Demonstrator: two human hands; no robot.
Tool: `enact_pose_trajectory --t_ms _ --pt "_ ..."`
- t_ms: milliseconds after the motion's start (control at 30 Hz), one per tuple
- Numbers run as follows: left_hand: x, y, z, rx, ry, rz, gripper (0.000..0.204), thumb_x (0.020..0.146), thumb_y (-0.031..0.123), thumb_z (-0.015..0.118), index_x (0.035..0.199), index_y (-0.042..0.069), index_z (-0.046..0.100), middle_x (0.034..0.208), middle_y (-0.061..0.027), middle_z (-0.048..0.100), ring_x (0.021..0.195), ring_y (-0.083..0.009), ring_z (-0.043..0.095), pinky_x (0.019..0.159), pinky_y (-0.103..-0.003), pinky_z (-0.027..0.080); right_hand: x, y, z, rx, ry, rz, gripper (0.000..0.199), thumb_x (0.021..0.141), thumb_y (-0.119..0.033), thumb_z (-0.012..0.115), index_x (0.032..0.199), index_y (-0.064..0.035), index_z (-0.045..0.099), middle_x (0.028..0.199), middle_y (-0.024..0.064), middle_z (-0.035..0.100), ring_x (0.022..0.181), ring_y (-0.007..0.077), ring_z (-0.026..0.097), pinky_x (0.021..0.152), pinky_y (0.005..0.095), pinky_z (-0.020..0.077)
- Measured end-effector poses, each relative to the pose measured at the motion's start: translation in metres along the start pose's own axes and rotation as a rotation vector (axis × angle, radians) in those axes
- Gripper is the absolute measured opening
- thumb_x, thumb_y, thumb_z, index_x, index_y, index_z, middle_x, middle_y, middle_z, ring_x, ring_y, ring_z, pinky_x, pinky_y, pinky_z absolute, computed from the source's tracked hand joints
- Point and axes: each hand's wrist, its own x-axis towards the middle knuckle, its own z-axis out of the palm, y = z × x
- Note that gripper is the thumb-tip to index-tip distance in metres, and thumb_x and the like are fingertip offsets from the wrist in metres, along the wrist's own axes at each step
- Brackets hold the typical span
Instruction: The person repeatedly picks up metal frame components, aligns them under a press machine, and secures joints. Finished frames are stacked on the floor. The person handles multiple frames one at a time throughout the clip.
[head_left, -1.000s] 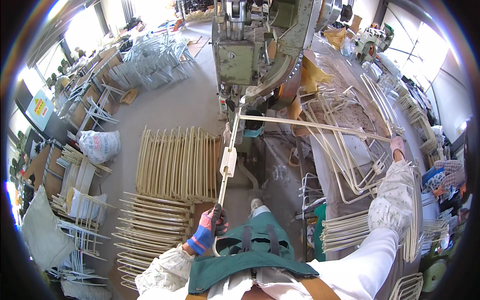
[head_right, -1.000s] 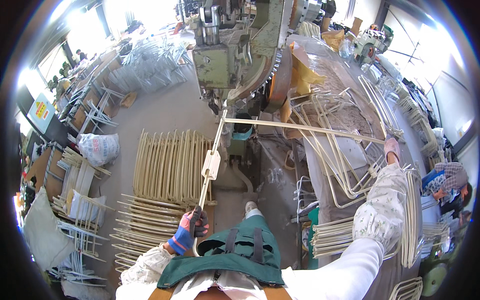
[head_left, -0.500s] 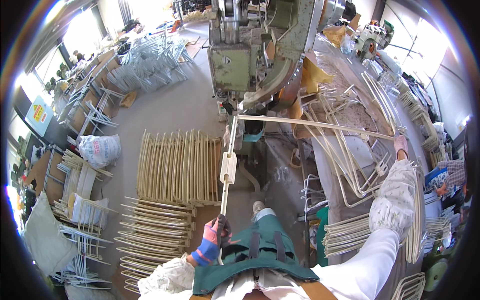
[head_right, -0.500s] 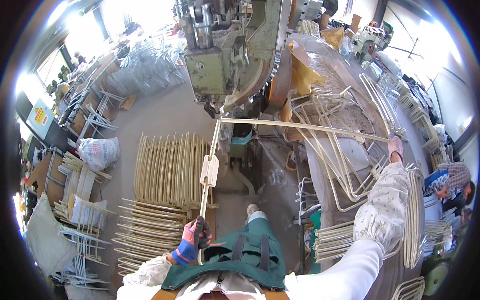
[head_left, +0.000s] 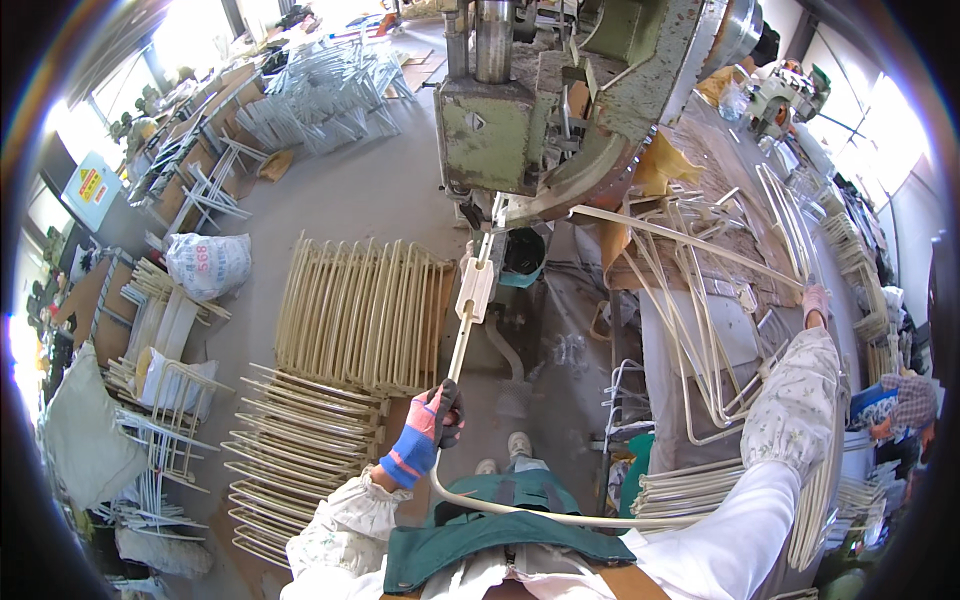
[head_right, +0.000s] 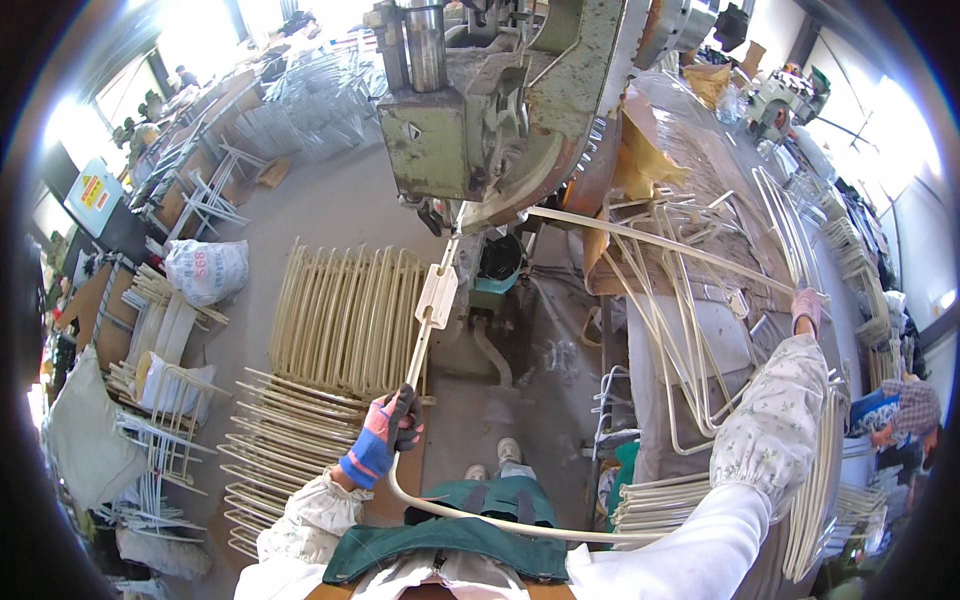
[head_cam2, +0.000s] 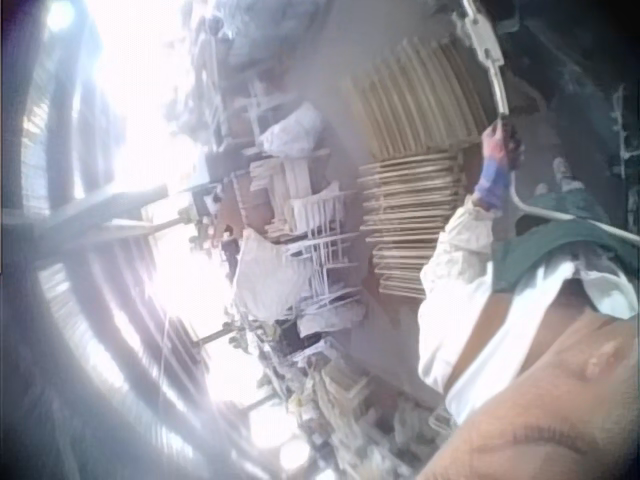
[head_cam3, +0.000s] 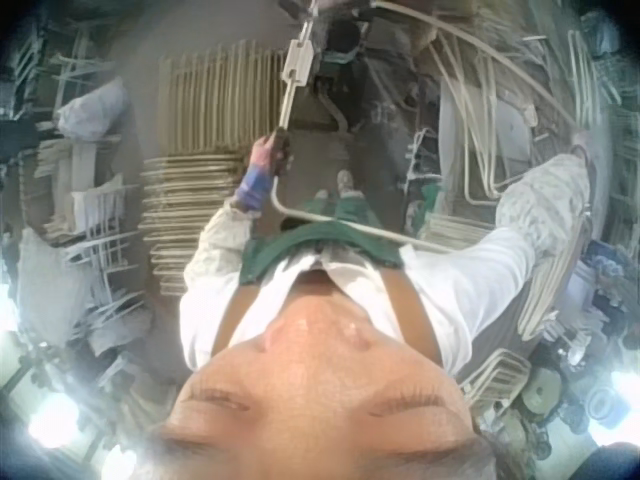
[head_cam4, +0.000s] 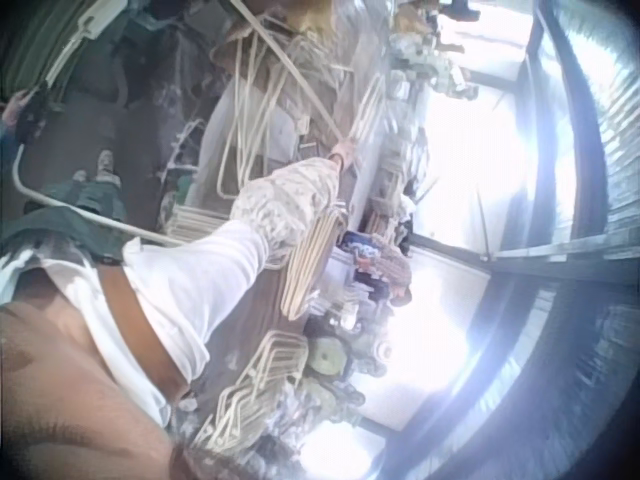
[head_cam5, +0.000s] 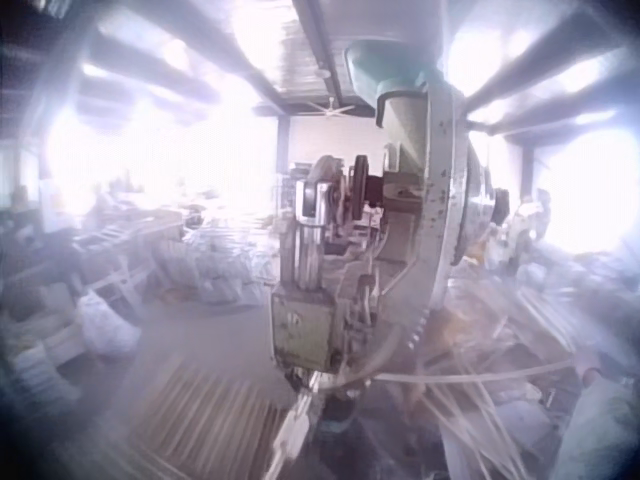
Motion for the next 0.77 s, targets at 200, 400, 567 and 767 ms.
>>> enact_pose_trajectory --t_ms 200,400,567,767 --pt "-0.002 -0.001 0.017 -0.01 0.121 0.035 0.035 0.085 0.042 0.052 0.075 0.008 0.052 0.052 -0.0024 0.046 0.04 -0.0102 0.042 0.034 -0.021 0.029 0.009 -0.109 0.038 0.138 -0.136 0.0 0.055 0.088 -0.047 0.03 0.086 -0.0012 0.06 0.096 0.0231 0.058 0.094 0.0398 0.054 0.079 0.047 0.0434" --pt "-0.004 -0.007 0.042 -0.043 0.185 0.052 0.039 0.085 0.044 0.052 0.067 0.01 0.049 0.051 -0.0002 0.043 0.036 -0.0066 0.034 0.034 -0.02 0.025 0.025 -0.141 0.037 0.11 -0.1 -0.075 0.051 0.087 -0.044 0.035 0.083 -0.0015 0.063 0.09 0.0228 0.06 0.089 0.0373 0.057 0.073 0.0463 0.0461" --pt "-0.004 -0.009 0.056 -0.022 0.168 0.078 0.04 0.085 0.046 0.051 0.068 0.009 0.049 0.052 -0.0003 0.043 0.037 -0.0062 0.034 0.035 -0.02 0.026 0.065 -0.142 0.062 0.14 -0.102 -0.091 0.037 0.083 -0.033 0.044 0.085 -0.0022 0.064 0.089 0.0215 0.061 0.086 0.0359 0.06 0.066 0.0451 0.0487" --pt "0.004 -0.026 0.068 -0.046 0.185 0.029 0.04 0.085 0.047 0.05 0.07 0.01 0.05 0.052 0.0008 0.042 0.038 -0.0073 0.036 0.036 -0.02 0.027 0.104 -0.109 0.105 0.041 -0.018 -0.267 0.025 0.081 -0.023 0.049 0.085 -0.0048 0.065 0.09 0.0198 0.062 0.088 0.0305 0.061 0.07 0.043 0.0503"
